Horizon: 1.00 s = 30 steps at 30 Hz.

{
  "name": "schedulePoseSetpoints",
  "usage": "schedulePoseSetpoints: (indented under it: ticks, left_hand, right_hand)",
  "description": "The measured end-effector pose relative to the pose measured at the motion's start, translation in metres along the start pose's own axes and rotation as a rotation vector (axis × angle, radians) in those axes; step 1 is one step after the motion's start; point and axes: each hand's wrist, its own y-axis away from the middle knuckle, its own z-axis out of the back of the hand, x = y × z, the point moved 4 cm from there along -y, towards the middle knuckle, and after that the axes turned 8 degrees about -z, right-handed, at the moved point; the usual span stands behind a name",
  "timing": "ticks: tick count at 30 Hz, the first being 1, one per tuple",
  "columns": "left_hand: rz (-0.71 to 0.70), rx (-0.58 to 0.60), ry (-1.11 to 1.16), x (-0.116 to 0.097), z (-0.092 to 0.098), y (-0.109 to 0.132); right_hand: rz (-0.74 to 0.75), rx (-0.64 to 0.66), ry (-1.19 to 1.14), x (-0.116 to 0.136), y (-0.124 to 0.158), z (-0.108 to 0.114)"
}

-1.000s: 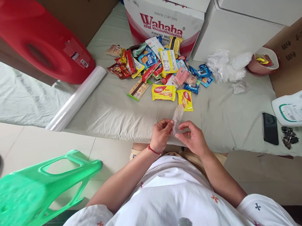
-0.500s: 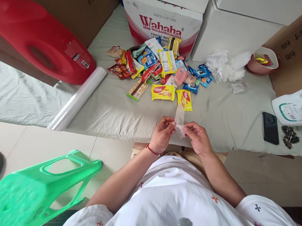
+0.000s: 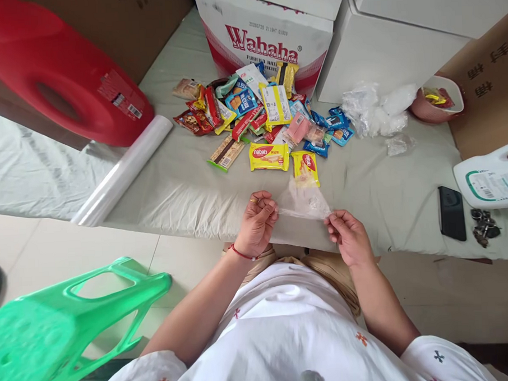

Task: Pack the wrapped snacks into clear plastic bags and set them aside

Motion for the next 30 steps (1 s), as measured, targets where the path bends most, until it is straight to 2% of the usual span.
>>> schedulePoseSetpoints:
  ticks: [3, 6, 11, 15, 17, 22, 26, 30]
  left_hand:
    - [-0.012, 0.059, -0.003, -0.005, -0.005, 0.002]
    - [0.006, 0.104, -0.016, -0.006, -0.011, 0.007]
    - [0.023, 0.183, -0.025, -0.007, -0.016, 0.016]
    - [0.008, 0.204, 0.023, -0.012, -0.007, 0.016]
    - [0.004, 0.188, 0.033, -0.015, 0.003, 0.013]
    - [-0.022, 0.079, -0.197, -0.016, 0.026, 0.010]
    - [-0.087, 0.072, -0.342, -0.014, 0.022, 0.012]
    - [-0.027, 0.055, -0.366, -0.009, 0.014, 0.006]
  right_hand:
    - [0.113, -0.042, 0.162, 0.006, -0.001, 0.010]
    - [0.180, -0.046, 0.190, 0.016, -0.011, 0.007]
    - [0.077, 0.103, 0.200, 0.015, -0.028, -0.028]
    - [-0.039, 0.192, 0.142, 0.010, -0.028, -0.046]
    - [-0.063, 0.176, 0.103, 0.012, -0.028, -0.044]
    - [0.109, 0.048, 0.034, 0.030, -0.023, -0.029]
    - [0.164, 0.054, 0.050, 0.036, -0.014, -0.030]
    - [0.135, 0.116, 0.002, 0.042, -0.006, -0.035]
